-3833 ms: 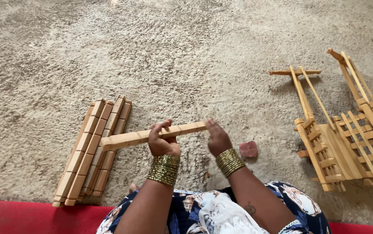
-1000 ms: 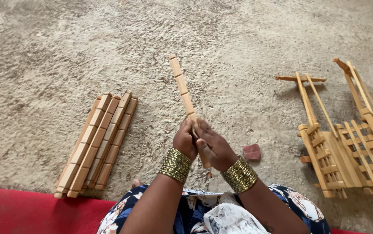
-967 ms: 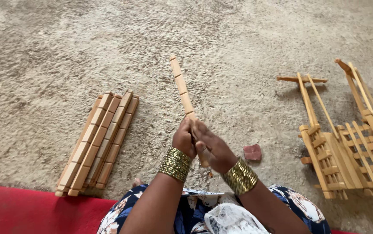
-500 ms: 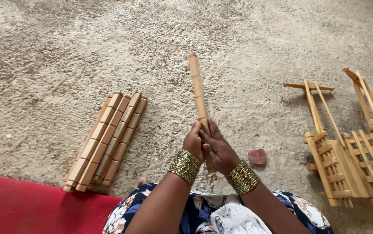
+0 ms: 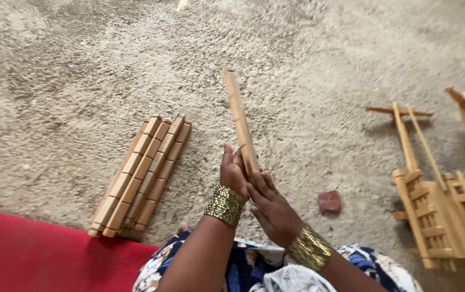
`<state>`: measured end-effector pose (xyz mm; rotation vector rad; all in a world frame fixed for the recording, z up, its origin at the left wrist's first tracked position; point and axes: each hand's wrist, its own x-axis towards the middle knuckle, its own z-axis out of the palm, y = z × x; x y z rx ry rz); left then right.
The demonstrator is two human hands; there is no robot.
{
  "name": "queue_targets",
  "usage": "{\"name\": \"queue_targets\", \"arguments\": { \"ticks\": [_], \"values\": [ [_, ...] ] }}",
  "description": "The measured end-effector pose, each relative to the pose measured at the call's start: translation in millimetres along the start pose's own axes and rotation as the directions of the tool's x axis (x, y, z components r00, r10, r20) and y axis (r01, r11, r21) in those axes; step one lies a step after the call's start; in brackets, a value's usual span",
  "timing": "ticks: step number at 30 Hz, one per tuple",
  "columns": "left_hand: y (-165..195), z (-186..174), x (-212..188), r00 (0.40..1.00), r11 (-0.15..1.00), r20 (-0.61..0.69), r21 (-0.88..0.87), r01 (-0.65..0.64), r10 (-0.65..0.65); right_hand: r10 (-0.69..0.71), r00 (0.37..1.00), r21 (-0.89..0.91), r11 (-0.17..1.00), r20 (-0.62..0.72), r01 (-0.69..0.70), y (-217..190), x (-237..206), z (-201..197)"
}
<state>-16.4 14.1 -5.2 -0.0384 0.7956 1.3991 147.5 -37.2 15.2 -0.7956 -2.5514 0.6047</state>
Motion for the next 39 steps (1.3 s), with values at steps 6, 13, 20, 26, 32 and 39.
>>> {"name": "queue_targets", "arguments": {
  "ticks": [6, 13, 20, 26, 32, 39],
  "values": [
    [-9.7, -4.8, 9.7, 0.991, 0.988, -0.01, -0.077, -0.135, 0.135, -0.047, 0.995, 0.037, 0.998, -0.088, 0.051, 5.7, -19.8, -7.9],
    [-23.0, 1.5, 0.2, 0.98, 0.977, -0.173, -0.171, -0.124, 0.094, 0.386, 0.921, 0.685, 0.661, 0.041, -0.307, 26.6, -1.6, 11.2],
    [11.7, -7.1, 0.2, 0.949, 0.946, -0.309, -0.283, -0.155, 0.063, 0.199, 0.979, 0.486, 0.861, -0.053, -0.149, 11.6, -13.2, 13.5],
    [6.8, -12.8, 5.4, 0.92, 0.938, -0.391, -0.304, -0.166, 0.036, 0.223, 0.971, 0.602, 0.788, -0.085, -0.129, 10.7, -9.2, 13.6],
    [-18.5, -0.1, -6.7, 0.94, 0.969, -0.317, -0.163, -0.184, 0.125, 0.439, 0.893, 0.918, 0.305, 0.1, -0.253, 18.5, -1.6, 8.9],
    [-5.8, -5.7, -0.2, 0.938, 0.981, -0.331, -0.124, -0.152, 0.103, 0.201, 0.976, 0.71, 0.699, -0.081, -0.085, 14.4, -9.1, 15.0]
  ]
}}
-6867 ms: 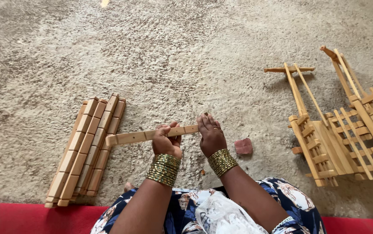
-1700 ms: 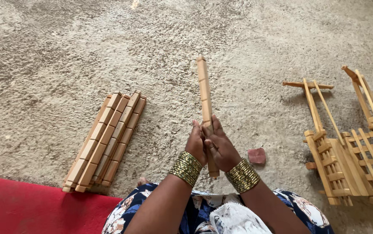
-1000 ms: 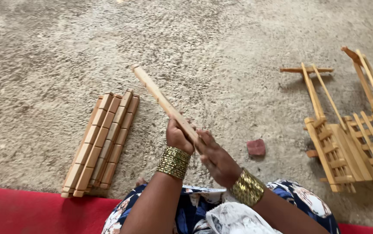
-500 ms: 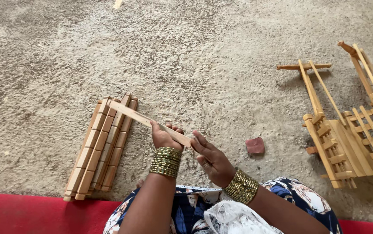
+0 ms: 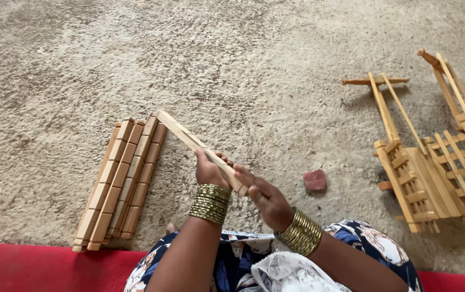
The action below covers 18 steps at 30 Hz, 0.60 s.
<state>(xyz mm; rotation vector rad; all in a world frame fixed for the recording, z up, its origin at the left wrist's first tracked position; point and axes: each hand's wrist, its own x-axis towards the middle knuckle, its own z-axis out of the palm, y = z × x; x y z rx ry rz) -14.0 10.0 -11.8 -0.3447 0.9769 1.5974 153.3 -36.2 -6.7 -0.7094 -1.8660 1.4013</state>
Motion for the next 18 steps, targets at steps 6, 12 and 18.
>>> {"name": "queue_targets", "arguments": {
  "ticks": [6, 12, 18],
  "values": [
    [-13.4, -11.5, 16.8, 1.0, 0.995, 0.011, 0.092, -0.023, 0.022, 0.126, 0.992, 0.287, 0.95, 0.006, -0.122, 6.3, -1.6, -2.2],
    [-20.8, -14.1, 20.9, 1.0, 0.998, 0.004, 0.056, 0.009, -0.009, 0.296, 0.955, 0.563, 0.791, -0.006, -0.241, -0.3, 8.8, -2.5],
    [-22.6, -10.1, 15.3, 0.999, 0.999, 0.034, 0.045, -0.026, 0.025, 0.43, 0.897, 0.308, 0.871, -0.099, -0.383, -15.7, 5.1, 2.6]
  ]
}}
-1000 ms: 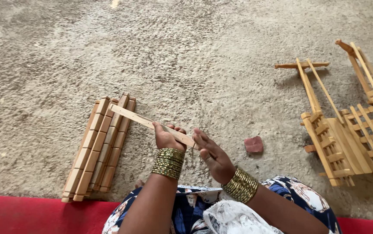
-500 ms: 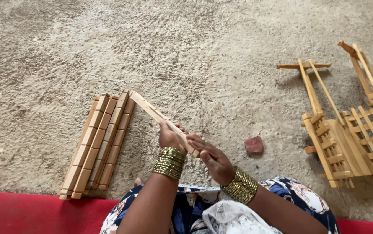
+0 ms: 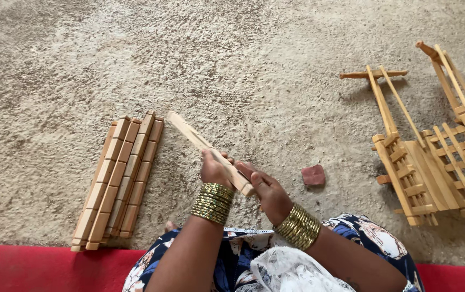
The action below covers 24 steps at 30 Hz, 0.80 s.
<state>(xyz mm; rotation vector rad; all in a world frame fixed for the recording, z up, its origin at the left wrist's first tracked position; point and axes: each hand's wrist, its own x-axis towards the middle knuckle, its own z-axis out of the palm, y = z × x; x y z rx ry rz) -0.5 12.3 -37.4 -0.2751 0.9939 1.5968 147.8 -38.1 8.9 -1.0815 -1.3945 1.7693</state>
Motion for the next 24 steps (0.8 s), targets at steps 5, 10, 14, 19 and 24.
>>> {"name": "queue_targets", "arguments": {
  "ticks": [5, 10, 14, 19, 24],
  "values": [
    [23.9, 3.7, -5.7, 0.994, 0.985, -0.009, 0.129, 0.113, -0.112, -0.358, 0.911, -0.421, 0.808, 0.203, 0.412, 12.0, -6.3, -0.3],
    [5.1, 11.5, -31.9, 0.961, 0.915, 0.096, 0.342, 0.212, -0.258, -0.077, 0.994, -0.101, 0.991, 0.075, 0.085, 25.3, 19.3, -21.3],
    [-4.6, 8.4, -31.9, 0.903, 0.907, 0.257, 0.341, 0.248, -0.344, -0.235, 0.968, -0.385, 0.905, -0.091, 0.183, 27.3, 28.5, -29.4],
    [5.4, -12.9, 5.3, 0.883, 0.929, 0.371, 0.333, 0.164, -0.289, -0.339, 0.938, -0.375, 0.862, 0.072, 0.341, 20.4, 7.9, -9.6],
    [12.8, -22.7, 25.0, 0.926, 0.936, 0.282, 0.312, 0.16, -0.252, -0.421, 0.852, -0.518, 0.677, 0.31, 0.523, 6.8, 2.5, -7.2]
  ]
}}
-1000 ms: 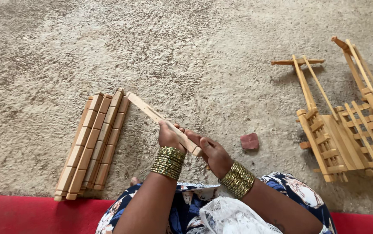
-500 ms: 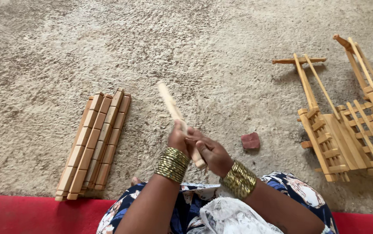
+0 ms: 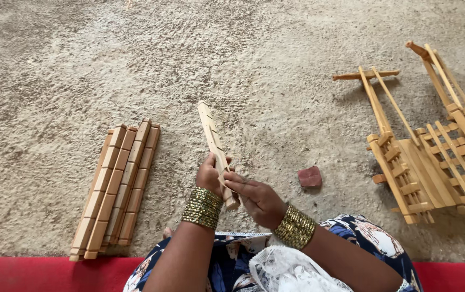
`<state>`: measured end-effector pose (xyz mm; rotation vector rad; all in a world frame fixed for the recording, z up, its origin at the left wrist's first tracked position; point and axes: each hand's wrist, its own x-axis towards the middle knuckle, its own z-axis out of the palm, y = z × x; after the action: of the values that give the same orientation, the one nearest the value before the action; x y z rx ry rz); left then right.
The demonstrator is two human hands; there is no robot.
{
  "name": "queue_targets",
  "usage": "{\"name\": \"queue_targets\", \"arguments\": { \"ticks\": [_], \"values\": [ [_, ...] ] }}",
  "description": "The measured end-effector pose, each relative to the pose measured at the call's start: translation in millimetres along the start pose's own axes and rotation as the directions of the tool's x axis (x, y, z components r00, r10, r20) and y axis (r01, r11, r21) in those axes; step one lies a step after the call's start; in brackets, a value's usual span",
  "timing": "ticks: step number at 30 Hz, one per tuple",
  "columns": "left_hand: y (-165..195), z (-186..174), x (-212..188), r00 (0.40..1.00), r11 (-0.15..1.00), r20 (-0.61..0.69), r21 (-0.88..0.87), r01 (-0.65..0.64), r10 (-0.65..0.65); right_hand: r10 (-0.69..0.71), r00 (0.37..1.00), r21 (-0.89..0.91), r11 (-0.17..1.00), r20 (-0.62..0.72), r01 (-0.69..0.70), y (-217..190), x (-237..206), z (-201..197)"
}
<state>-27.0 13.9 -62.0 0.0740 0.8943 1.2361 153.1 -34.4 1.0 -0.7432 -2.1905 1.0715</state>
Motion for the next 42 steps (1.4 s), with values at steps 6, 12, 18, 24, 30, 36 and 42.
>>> {"name": "queue_targets", "arguments": {
  "ticks": [6, 12, 18, 24, 30, 36, 42],
  "values": [
    [-24.8, 27.1, -17.8, 0.999, 0.997, -0.011, 0.059, 0.043, -0.042, 0.077, 0.991, -0.246, 0.964, -0.108, -0.102, 20.2, 14.9, -10.1],
    [-19.5, 17.9, -14.7, 0.993, 0.997, 0.093, -0.021, 0.075, -0.072, -0.045, 0.992, -0.306, 0.952, -0.115, 0.008, 18.9, 13.4, -5.5],
    [9.8, -13.0, 1.1, 0.992, 0.987, -0.036, 0.115, -0.113, 0.118, -0.231, 0.973, -0.18, 0.957, -0.009, 0.225, -0.7, 1.2, 8.6],
    [-3.3, 13.2, -16.3, 0.997, 0.999, -0.064, -0.037, 0.035, -0.037, -0.106, 0.992, -0.131, 0.987, -0.074, 0.096, 21.9, 12.6, 8.0],
    [-15.2, 53.0, -42.8, 0.997, 0.983, -0.047, -0.179, 0.049, -0.058, -0.016, 0.974, -0.228, 0.973, -0.224, -0.036, 44.3, 16.9, -5.0],
    [3.3, 13.7, -21.1, 0.995, 0.995, 0.019, -0.015, -0.095, 0.095, -0.177, 0.971, -0.201, 0.969, -0.158, 0.144, 23.5, 9.6, 16.1],
    [17.5, -13.4, 2.3, 0.984, 0.98, -0.032, 0.101, -0.172, 0.176, -0.232, 0.969, -0.08, 0.971, -0.086, 0.226, 9.7, 3.1, 17.1]
  ]
}}
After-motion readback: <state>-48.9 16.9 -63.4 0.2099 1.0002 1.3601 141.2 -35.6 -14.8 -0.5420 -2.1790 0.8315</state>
